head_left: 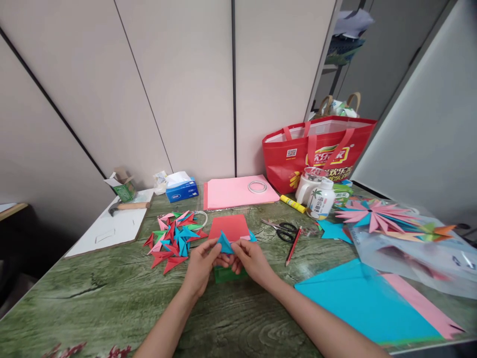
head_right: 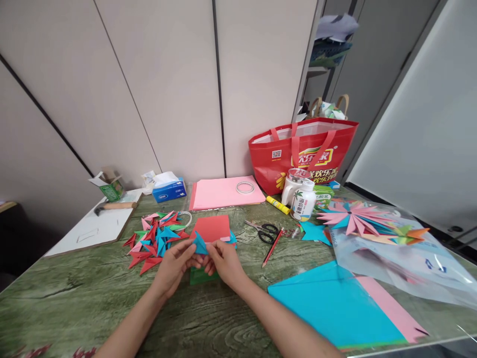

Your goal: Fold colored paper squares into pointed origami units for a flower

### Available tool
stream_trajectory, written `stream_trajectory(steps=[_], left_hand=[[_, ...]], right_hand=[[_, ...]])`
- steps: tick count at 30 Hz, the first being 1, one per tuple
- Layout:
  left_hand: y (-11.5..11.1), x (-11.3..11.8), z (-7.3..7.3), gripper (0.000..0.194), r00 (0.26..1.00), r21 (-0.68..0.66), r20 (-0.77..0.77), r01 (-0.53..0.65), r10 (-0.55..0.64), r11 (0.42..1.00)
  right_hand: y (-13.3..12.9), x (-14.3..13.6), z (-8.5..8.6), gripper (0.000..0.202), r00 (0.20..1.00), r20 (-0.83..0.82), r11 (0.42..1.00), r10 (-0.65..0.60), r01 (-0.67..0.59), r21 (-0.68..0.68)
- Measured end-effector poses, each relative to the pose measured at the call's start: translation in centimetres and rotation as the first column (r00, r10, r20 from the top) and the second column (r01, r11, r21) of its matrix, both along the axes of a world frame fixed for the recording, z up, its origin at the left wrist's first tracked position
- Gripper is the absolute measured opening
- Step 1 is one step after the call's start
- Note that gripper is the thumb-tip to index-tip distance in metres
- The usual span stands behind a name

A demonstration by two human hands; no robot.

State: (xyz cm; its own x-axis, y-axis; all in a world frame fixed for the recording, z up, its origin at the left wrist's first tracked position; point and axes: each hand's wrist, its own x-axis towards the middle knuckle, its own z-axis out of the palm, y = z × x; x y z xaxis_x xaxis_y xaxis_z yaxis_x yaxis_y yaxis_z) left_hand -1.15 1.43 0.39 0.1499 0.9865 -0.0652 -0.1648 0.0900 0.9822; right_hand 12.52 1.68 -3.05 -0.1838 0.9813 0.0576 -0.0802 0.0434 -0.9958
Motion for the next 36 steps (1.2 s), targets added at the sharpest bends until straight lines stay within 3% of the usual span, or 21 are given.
stream_trajectory(steps=[4, 7, 12, 15, 21, 25, 28, 36], left_hand=[[0.0, 0.1, -0.1, 0.023, 0.992, 0.050, -0.077, -0.095, 0.099, 0.994], [-0.3, 0.4, -0.1, 0.026, 0.992, 0.042, -0.069, -0.101, 0.104, 0.994], [-0.6, 0.9, -0.2, 0.024, 0.993, 0.035, -0.071, -0.093, 0.095, 0.995], [-0.6, 0.9, -0.3, 0.023, 0.995, 0.031, -0.056, -0.086, 0.087, 0.996], [-0.2, 0.4, -0.2, 0.029, 0.996, -0.080, 0.084, 0.048, -0.041, 0.996], [0.1, -0.1, -0.5, 0.034, 0.982, -0.240, 0.138, 0.161, -0.130, 0.957], [0.2, -0.2, -0.6, 0.031, 0.969, -0.265, 0.168, 0.221, -0.181, 0.938], [0.2, 0.0, -1.0, 0.035, 0.971, -0.352, 0.189, 0.206, -0.146, 0.913]], right_hand=[[-0.3, 0.1, 0.4, 0.029, 0.995, 0.084, 0.994, -0.048, 0.039, 0.103], [-0.4, 0.1, 0.6, 0.024, 0.987, 0.094, 0.981, -0.127, 0.112, 0.157], [-0.1, 0.0, 0.6, 0.030, 0.992, -0.091, 0.996, -0.089, 0.088, -0.014], [-0.1, 0.0, 0.8, 0.031, 0.988, -0.134, 0.997, -0.071, 0.066, -0.044], [-0.1, 0.3, 1.3, 0.030, 0.986, -0.138, 0.996, -0.090, 0.088, -0.019], [0.0, 0.5, 1.1, 0.026, 0.992, -0.109, 0.998, -0.058, 0.060, 0.017], [0.1, 0.5, 1.0, 0.025, 0.994, -0.098, 0.998, -0.045, 0.048, 0.031], [0.1, 0.5, 1.0, 0.026, 0.992, -0.094, 0.996, -0.083, 0.085, 0.021]])
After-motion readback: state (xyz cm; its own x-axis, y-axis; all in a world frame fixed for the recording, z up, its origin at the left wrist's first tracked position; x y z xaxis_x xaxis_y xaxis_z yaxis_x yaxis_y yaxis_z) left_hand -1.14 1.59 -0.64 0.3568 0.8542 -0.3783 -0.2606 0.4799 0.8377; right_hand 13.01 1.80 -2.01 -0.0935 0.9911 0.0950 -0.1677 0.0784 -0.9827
